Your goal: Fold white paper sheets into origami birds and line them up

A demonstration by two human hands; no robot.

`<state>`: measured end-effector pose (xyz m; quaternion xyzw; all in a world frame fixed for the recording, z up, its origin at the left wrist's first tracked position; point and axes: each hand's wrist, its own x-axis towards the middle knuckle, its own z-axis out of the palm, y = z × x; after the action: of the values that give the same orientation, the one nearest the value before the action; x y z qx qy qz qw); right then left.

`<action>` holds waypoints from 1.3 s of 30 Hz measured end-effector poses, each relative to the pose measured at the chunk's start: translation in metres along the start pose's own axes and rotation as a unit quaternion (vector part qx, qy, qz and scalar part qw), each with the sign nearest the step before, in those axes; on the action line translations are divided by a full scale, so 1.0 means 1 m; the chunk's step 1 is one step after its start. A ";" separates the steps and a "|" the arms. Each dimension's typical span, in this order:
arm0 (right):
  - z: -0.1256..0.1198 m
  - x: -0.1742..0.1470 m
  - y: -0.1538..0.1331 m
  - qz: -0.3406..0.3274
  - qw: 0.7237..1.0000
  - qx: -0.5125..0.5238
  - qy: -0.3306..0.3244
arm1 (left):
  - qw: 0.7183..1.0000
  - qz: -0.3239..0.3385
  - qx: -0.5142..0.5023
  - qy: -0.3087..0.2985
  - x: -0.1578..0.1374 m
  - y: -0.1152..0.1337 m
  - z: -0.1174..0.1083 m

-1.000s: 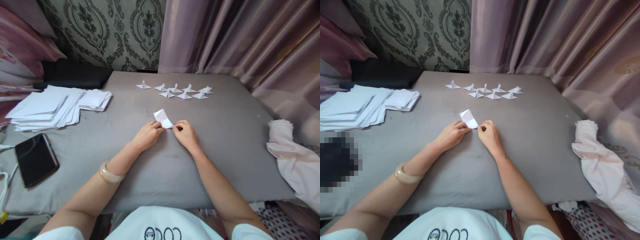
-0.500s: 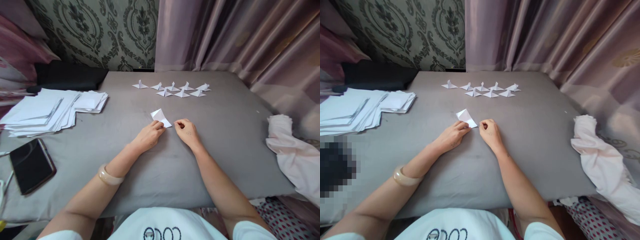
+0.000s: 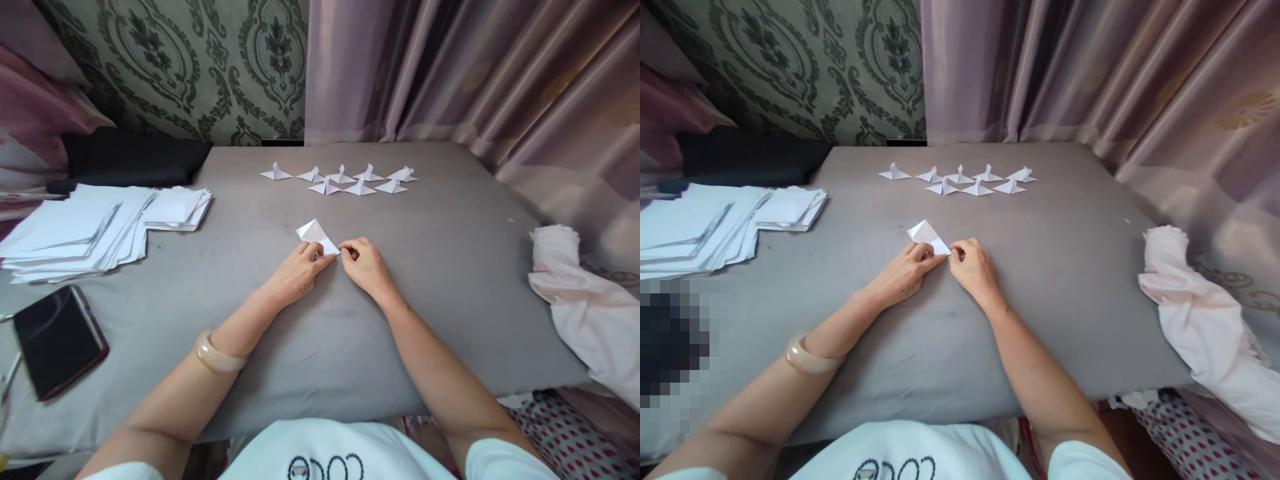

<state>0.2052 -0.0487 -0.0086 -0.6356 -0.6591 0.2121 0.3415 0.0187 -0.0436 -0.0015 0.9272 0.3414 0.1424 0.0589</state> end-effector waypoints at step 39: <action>-0.015 -0.015 -0.014 -0.146 0.972 -0.166 -0.079 | 0.990 -0.089 0.019 0.108 -0.007 -0.005 -0.005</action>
<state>0.2055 -0.0667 0.0089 -0.5612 -0.7959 0.0971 0.2052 0.0086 -0.0442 0.0000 0.8733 0.4297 0.2291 0.0165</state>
